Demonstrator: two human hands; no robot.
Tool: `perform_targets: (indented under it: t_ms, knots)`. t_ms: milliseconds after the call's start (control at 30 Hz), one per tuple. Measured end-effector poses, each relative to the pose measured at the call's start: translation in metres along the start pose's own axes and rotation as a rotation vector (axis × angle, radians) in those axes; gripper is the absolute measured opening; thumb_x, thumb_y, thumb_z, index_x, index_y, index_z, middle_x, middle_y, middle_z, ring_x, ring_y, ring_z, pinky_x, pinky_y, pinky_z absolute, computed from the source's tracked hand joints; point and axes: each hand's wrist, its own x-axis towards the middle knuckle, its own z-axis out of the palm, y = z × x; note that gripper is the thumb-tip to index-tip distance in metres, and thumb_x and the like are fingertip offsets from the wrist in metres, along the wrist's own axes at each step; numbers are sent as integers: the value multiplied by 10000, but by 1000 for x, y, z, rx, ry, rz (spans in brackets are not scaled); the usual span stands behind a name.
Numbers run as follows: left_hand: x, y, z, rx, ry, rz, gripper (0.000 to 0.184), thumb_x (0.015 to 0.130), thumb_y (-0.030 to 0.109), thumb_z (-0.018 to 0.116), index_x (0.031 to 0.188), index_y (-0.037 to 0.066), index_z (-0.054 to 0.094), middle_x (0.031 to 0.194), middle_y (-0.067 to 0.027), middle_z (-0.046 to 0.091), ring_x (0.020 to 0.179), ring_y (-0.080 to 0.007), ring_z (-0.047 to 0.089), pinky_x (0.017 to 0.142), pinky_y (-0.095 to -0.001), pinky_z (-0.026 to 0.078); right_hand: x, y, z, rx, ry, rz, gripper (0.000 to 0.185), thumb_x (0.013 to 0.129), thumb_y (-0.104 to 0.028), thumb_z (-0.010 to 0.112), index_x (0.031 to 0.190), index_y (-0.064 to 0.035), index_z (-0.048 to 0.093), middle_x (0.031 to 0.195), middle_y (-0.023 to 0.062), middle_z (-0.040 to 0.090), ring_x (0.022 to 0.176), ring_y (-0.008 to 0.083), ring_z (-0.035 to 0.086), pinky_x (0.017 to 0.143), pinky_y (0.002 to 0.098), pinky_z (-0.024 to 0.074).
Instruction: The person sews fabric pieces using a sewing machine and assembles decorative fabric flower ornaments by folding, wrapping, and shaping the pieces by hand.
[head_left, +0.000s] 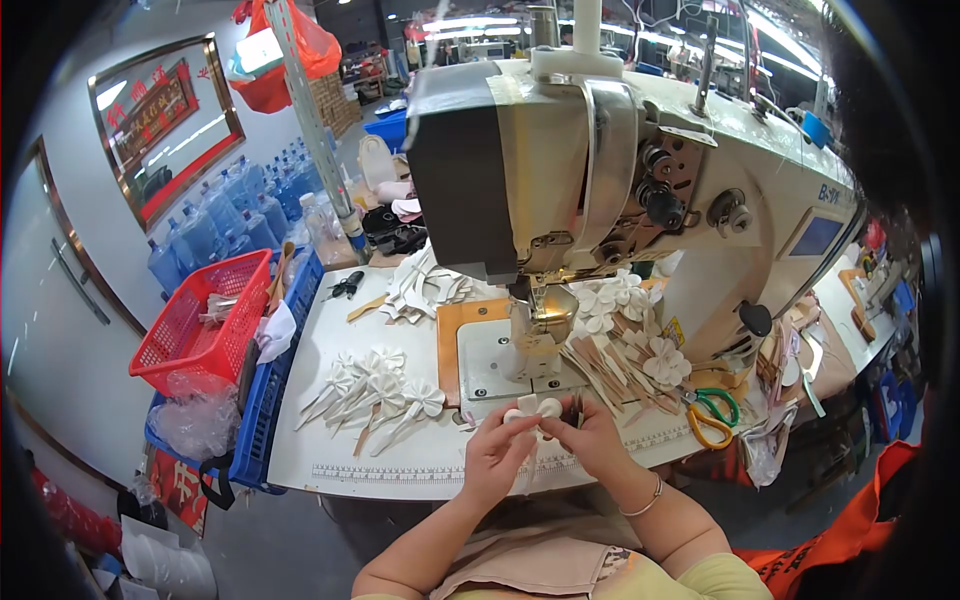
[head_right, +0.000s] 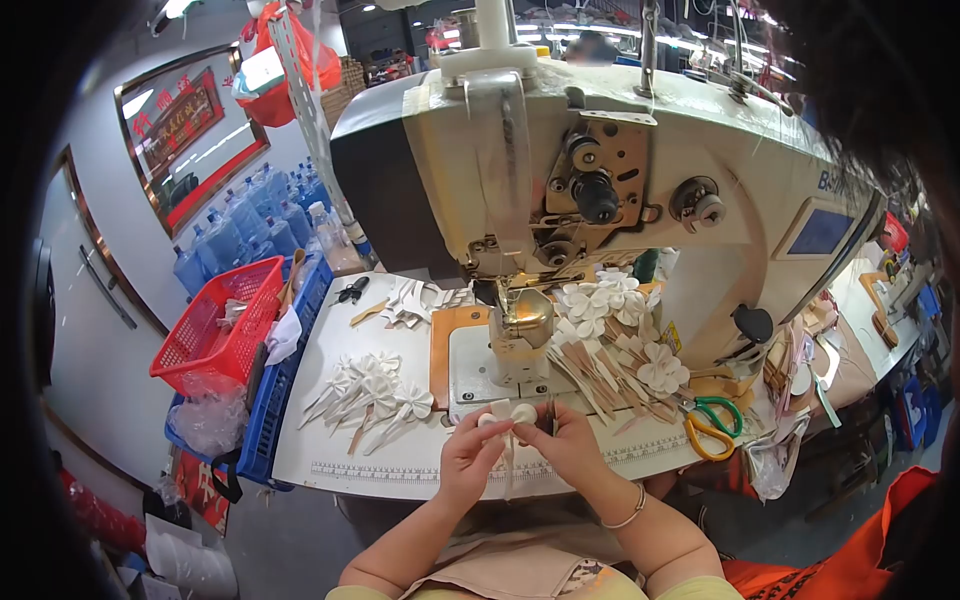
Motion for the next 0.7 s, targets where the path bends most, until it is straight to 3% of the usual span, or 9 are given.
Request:
perform_targets:
  t_ms: [67, 167, 233, 433, 500, 533, 600, 633, 700]
  knots:
    - [-1, 2, -1, -116, 59, -96, 365, 812, -15, 627, 1166, 52, 575, 1055, -79, 571, 838, -89, 582, 645, -185, 463, -1, 1, 7, 29, 5, -31, 131, 792, -100, 698, 874, -37, 618, 717, -11, 615, 606, 41, 516, 550, 187, 409]
    - [6, 25, 8, -342, 273, -237, 452, 808, -10, 640, 1235, 32, 498, 1003, -64, 593, 793, -88, 592, 636, -182, 471, 0, 8, 10, 167, -30, 60, 122, 794, -111, 697, 864, -46, 621, 699, -15, 604, 591, 47, 501, 495, 189, 375]
    - [5, 27, 4, -277, 244, -322, 501, 802, -7, 653, 1256, -5, 442, 961, -50, 607, 774, -95, 603, 649, -194, 486, 0, 9, 13, 231, -58, 78, 144, 795, -122, 695, 889, -54, 610, 711, -6, 598, 565, 49, 481, 453, 187, 334]
    - [-1, 8, -3, -407, 219, -398, 305, 802, 22, 668, 1080, -42, 561, 891, -59, 642, 760, -103, 620, 648, -214, 504, 1, 13, 11, 482, -89, 211, 214, 794, -136, 692, 949, -50, 573, 734, 8, 580, 561, 59, 482, 447, 189, 332]
    - [3, 13, -7, -440, 177, -416, 243, 802, 44, 679, 1021, -30, 601, 841, -57, 654, 733, -99, 620, 638, -220, 504, 2, 2, 5, 60, -80, 151, 294, 777, -176, 715, 986, -45, 556, 794, 12, 574, 649, 89, 520, 515, 210, 400]
    - [4, 13, -8, -439, 177, -409, 243, 802, 44, 679, 1021, -30, 601, 841, -57, 654, 733, -99, 620, 638, -220, 504, 6, 2, 8, -271, -30, -226, 446, 727, -212, 756, 1066, -41, 523, 874, 23, 563, 752, 119, 538, 637, 247, 461]
    - [3, 10, -9, -220, 133, -414, 239, 795, 55, 693, 1007, -21, 616, 808, -41, 654, 698, -79, 604, 626, -210, 491, 5, -13, 5, -438, -5, -542, 580, 679, -220, 782, 1149, -60, 484, 930, 40, 562, 852, 154, 543, 748, 278, 472]
    - [5, 12, -8, -51, 105, -364, 219, 778, 68, 713, 970, -9, 640, 760, -19, 651, 672, -53, 587, 609, -190, 472, 4, -30, 9, -555, -32, -681, 565, 642, -156, 807, 1125, -52, 534, 951, 58, 568, 797, 149, 548, 749, 271, 465]
    - [6, 25, -4, 8, 82, -279, 213, 767, 84, 724, 950, 0, 652, 728, -6, 647, 643, -32, 568, 586, -184, 460, 13, -28, 2, -707, -240, -617, 416, 651, -157, 802, 998, -48, 600, 895, 58, 577, 738, 155, 551, 706, 264, 472]
